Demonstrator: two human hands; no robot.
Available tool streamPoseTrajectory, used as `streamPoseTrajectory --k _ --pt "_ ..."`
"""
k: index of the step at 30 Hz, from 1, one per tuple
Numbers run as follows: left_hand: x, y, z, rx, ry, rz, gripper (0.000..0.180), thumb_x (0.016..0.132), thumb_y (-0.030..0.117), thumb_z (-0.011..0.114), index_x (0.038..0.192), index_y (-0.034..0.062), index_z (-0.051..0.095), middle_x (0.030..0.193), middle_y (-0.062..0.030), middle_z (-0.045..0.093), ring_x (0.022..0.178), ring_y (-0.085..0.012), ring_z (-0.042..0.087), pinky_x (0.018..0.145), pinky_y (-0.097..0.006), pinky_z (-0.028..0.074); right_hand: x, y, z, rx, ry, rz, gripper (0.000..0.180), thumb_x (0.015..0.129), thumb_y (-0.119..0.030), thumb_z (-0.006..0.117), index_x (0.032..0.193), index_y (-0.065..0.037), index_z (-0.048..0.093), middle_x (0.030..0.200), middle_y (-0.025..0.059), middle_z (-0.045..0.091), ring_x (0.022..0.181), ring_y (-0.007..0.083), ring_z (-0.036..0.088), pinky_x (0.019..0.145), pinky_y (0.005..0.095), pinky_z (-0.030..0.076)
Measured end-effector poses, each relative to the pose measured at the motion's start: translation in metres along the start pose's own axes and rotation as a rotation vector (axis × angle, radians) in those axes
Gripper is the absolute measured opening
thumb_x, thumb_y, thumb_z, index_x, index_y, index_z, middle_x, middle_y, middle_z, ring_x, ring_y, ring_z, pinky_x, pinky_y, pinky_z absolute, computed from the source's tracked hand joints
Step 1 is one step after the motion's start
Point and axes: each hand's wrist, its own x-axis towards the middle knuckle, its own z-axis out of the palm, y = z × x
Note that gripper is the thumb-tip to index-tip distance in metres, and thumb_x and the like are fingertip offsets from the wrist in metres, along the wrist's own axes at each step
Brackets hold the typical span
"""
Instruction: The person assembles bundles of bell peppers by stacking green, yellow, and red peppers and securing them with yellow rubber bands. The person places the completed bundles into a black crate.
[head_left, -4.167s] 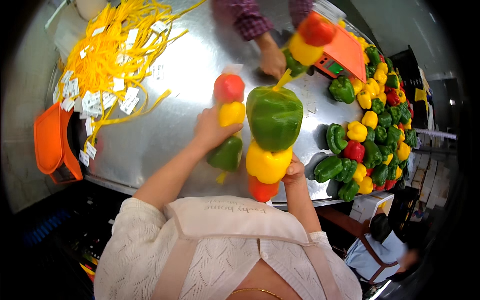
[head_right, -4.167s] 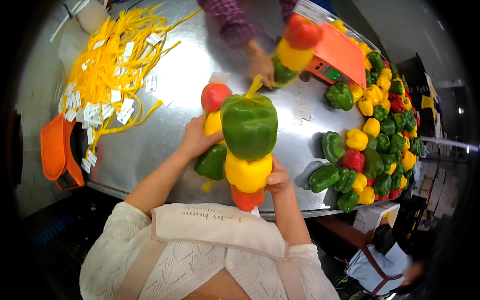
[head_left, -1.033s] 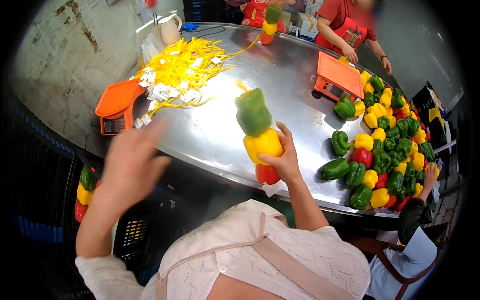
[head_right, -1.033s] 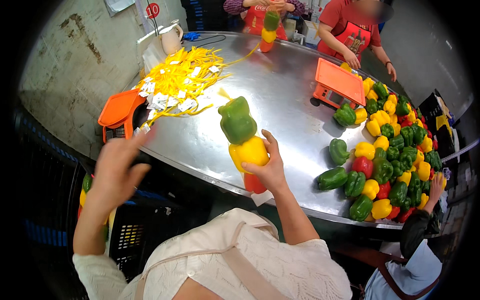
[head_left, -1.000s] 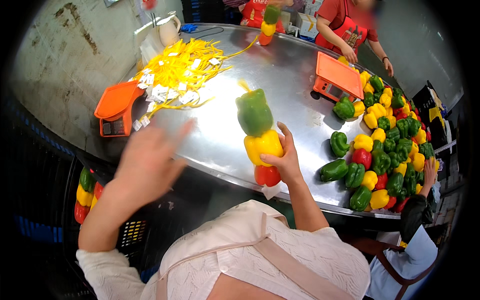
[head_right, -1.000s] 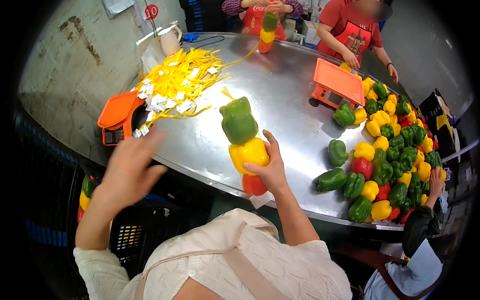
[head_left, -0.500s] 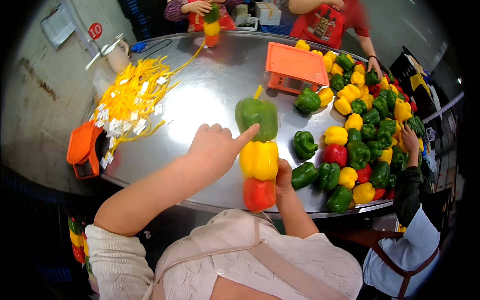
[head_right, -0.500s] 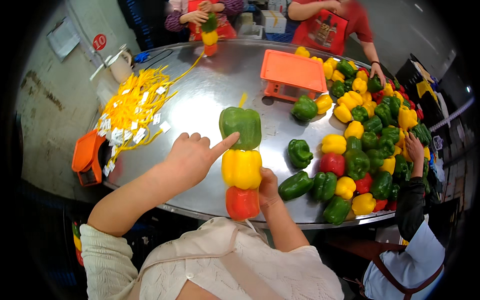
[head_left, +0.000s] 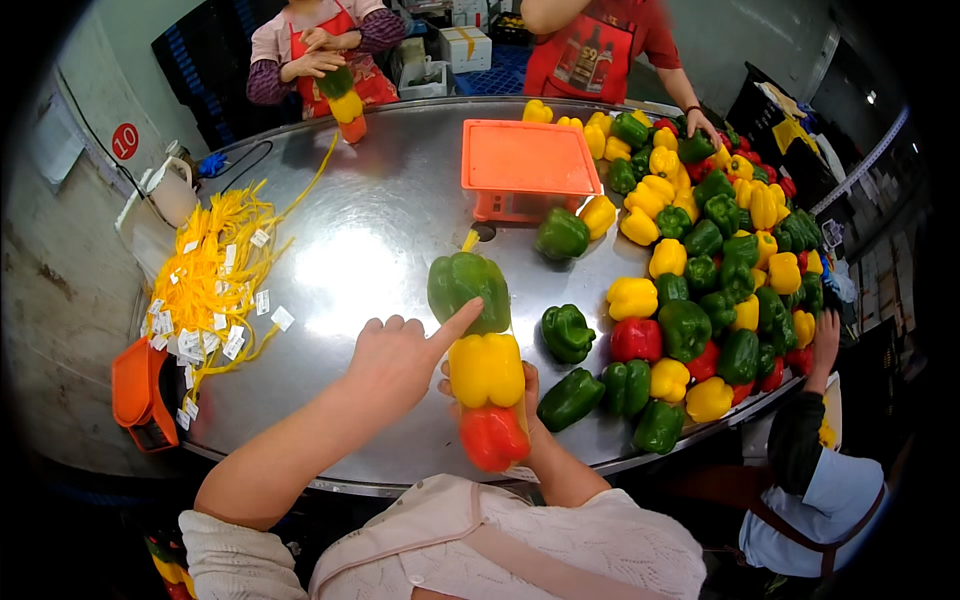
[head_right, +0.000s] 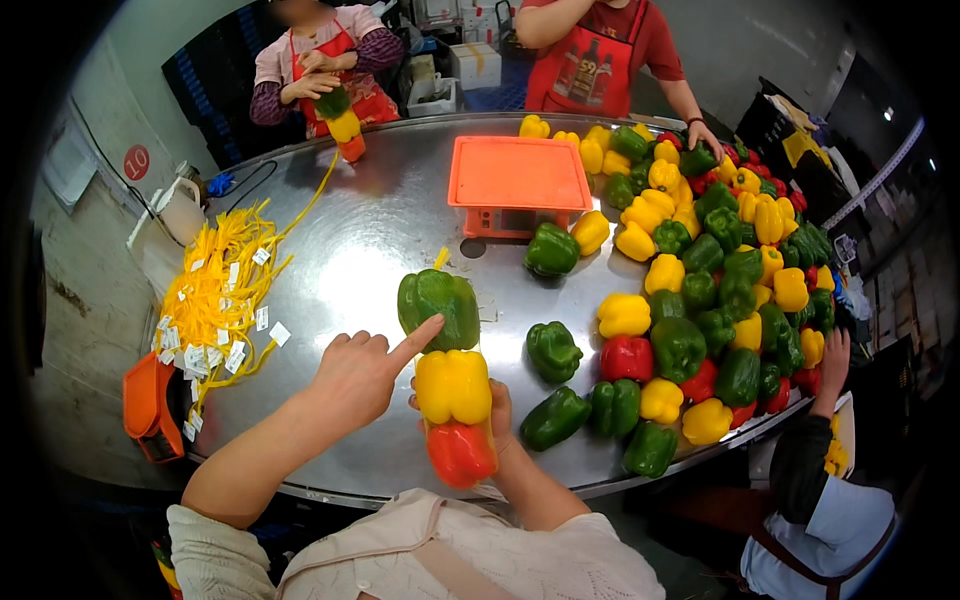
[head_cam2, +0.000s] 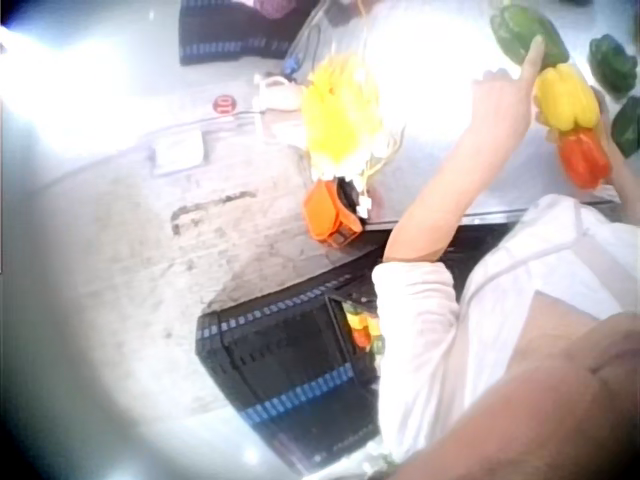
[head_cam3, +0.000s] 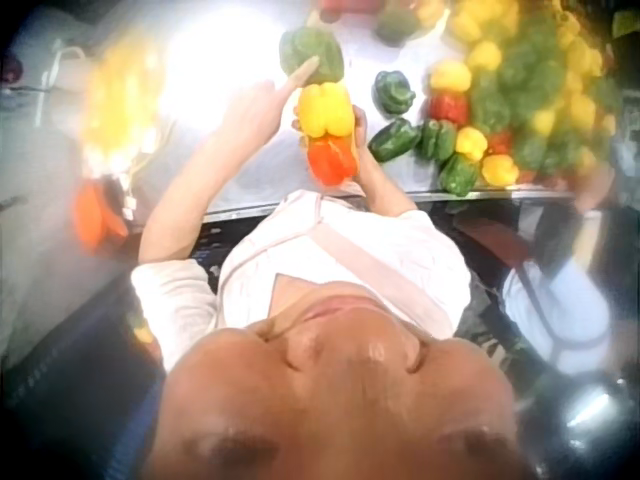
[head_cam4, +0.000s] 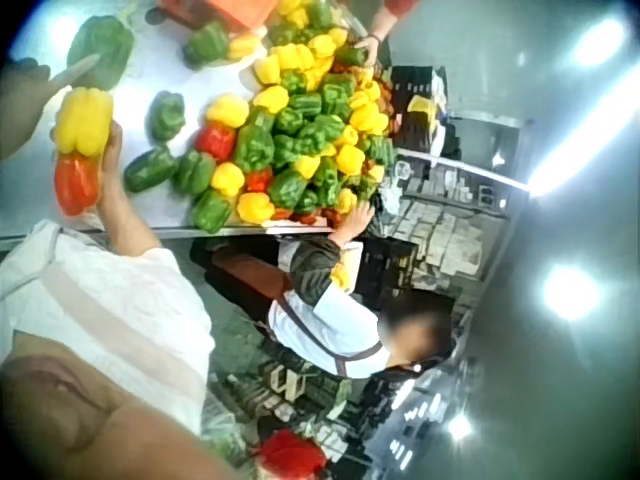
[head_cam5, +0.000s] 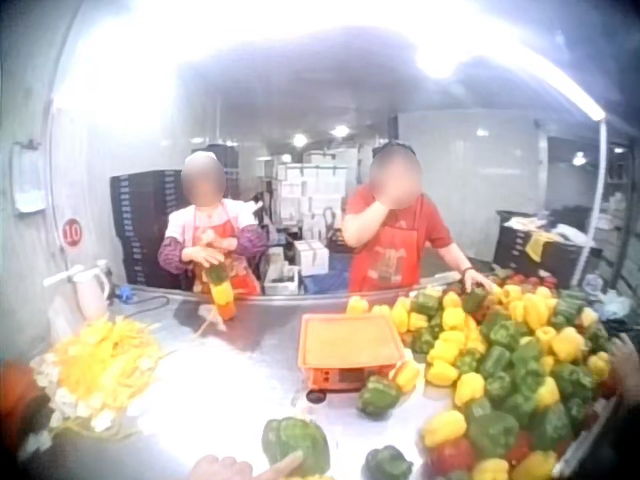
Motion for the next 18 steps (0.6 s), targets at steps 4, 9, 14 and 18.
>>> streamPoseTrajectory --k 4,9,14,18 --pt "-0.007 -0.008 0.010 -0.027 0.030 -0.014 0.096 0.076 -0.001 0.062 0.159 0.0265 0.021 0.074 -0.0082 0.061 0.072 -0.0276 0.061 0.066 -0.042 0.047 0.004 0.003 0.005 0.080 -0.009 0.057 0.068 0.085 -0.051 0.055 0.135 -0.006 0.050 0.126 0.0228 0.053 0.108 0.0352 0.053 0.079 0.0454 0.056" --pt "-0.023 -0.018 0.020 -0.161 0.117 -0.037 0.090 0.077 -0.001 0.061 0.157 0.0203 0.027 0.073 -0.0084 0.059 0.071 -0.0287 0.060 0.067 -0.042 0.049 0.004 0.005 0.014 0.077 0.060 0.132 0.069 0.084 -0.057 0.053 0.131 -0.006 0.052 0.121 0.0216 0.054 0.104 0.0345 0.053 0.079 0.0448 0.054" --pt "-0.036 -0.020 0.022 -0.246 0.276 0.004 0.083 0.077 -0.003 0.061 0.154 0.0110 0.034 0.075 -0.0092 0.058 0.072 -0.0292 0.058 0.068 -0.042 0.049 0.002 0.013 0.040 0.008 0.001 0.200 0.054 0.095 -0.045 0.057 0.133 -0.008 0.049 0.117 0.0164 0.050 0.096 0.0244 0.047 0.073 0.0335 0.046" --pt "-0.045 -0.020 0.013 -0.261 0.409 0.057 0.080 0.074 -0.005 0.061 0.150 0.0070 0.039 0.075 -0.0092 0.056 0.073 -0.0286 0.056 0.068 -0.042 0.047 0.002 0.013 0.049 0.002 -0.099 0.268 0.054 0.095 -0.046 0.055 0.132 -0.007 0.049 0.114 0.0180 0.052 0.093 0.0253 0.049 0.068 0.0334 0.047"
